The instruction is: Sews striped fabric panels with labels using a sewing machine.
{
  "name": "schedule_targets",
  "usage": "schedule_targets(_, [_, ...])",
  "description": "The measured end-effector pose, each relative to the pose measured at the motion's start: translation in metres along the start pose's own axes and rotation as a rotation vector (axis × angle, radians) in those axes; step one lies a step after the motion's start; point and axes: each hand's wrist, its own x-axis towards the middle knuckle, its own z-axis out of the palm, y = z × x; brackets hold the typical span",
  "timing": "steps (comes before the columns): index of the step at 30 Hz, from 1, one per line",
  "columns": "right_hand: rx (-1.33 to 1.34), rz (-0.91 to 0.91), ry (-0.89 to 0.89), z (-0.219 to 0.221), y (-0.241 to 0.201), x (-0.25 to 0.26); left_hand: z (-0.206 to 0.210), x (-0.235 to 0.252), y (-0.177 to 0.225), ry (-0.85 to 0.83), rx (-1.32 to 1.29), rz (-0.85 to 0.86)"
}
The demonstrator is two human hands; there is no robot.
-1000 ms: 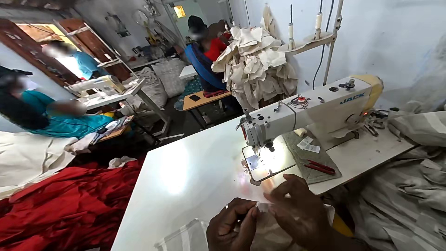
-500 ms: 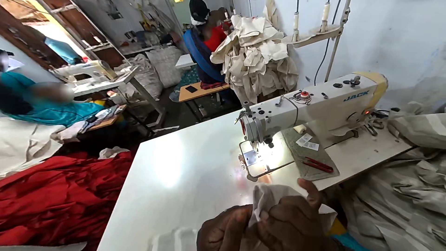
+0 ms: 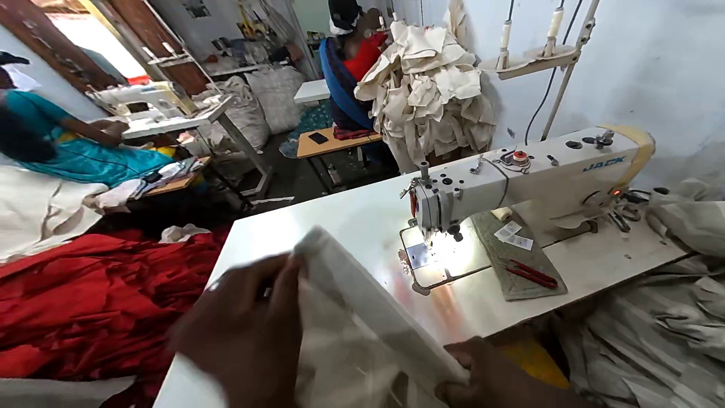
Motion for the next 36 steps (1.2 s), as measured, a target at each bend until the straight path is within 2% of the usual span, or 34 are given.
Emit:
schedule_targets(2, [0.073, 0.237, 0.029, 0.025, 0.008, -0.015, 0.067, 0.018, -0.021, -0.211, 0.105, -0.207])
schedule_targets(4, [0.188, 0.398, 0.113, 0.039, 0.029, -0.025, 0.141, 0.008, -0.048, -0.446, 0.157, -0.284])
schedule_targets(6, [0.320, 0.516, 0.211, 0.040, 0.053, -0.031, 0.192, -0.013, -0.058, -0.590, 0.181, -0.309])
schedule_targets(9, [0.374, 0.641, 0.286, 0.032, 0.088, -0.046, 0.229, -0.039, -0.048, -0.561, 0.098, -0.322])
schedule_targets(12, [0.019, 0.749, 0.215, 0.016, 0.112, -0.065, 0.242, -0.054, -0.037, -0.496, -0.061, -0.135])
schedule_targets(13, [-0.107, 0.724, 0.232, 0.008, 0.110, -0.070, 0.242, -0.056, -0.038, -0.477, -0.103, -0.051])
schedule_targets(14, [-0.220, 0.635, 0.328, 0.002, 0.103, -0.073, 0.240, -0.056, -0.041, -0.479, -0.139, -0.001])
schedule_targets(17, [-0.433, 0.078, 0.748, 0.000, 0.075, -0.047, 0.236, -0.048, -0.067, -0.507, -0.182, 0.076])
schedule_targets(18, [-0.419, -0.077, 0.784, 0.002, 0.063, -0.026, 0.240, -0.043, -0.077, -0.509, -0.185, 0.113])
schedule_targets(20, [-0.386, -0.232, 0.731, 0.013, 0.046, 0.025, 0.247, -0.022, -0.090, -0.609, -0.158, 0.136])
schedule_targets(21, [-0.398, -0.239, 0.688, 0.021, 0.047, 0.051, 0.247, -0.005, -0.087, -0.727, -0.115, 0.078])
schedule_targets(23, [-0.464, -0.195, 0.657, 0.036, 0.064, 0.092, 0.246, 0.026, -0.063, -0.963, 0.056, -0.143])
schedule_targets(24, [-0.500, -0.168, 0.663, 0.044, 0.074, 0.102, 0.247, 0.031, -0.048, -0.988, 0.130, -0.236])
schedule_targets(26, [-0.637, -0.134, 0.668, 0.057, 0.084, 0.097, 0.255, 0.015, -0.028, -0.821, 0.129, -0.325])
schedule_targets(28, [-0.784, -0.117, 0.706, 0.066, 0.090, 0.077, 0.268, -0.017, -0.027, -0.579, 0.010, -0.234])
schedule_targets(29, [-0.819, -0.109, 0.729, 0.066, 0.094, 0.066, 0.270, -0.028, -0.030, -0.529, -0.061, -0.179])
schedule_targets(32, [-0.746, -0.058, 0.740, 0.053, 0.097, 0.045, 0.267, -0.033, -0.037, -0.540, -0.200, -0.144])
schedule_targets(36, [-0.701, -0.031, 0.657, 0.042, 0.083, 0.032, 0.268, -0.025, -0.037, -0.570, -0.150, -0.158])
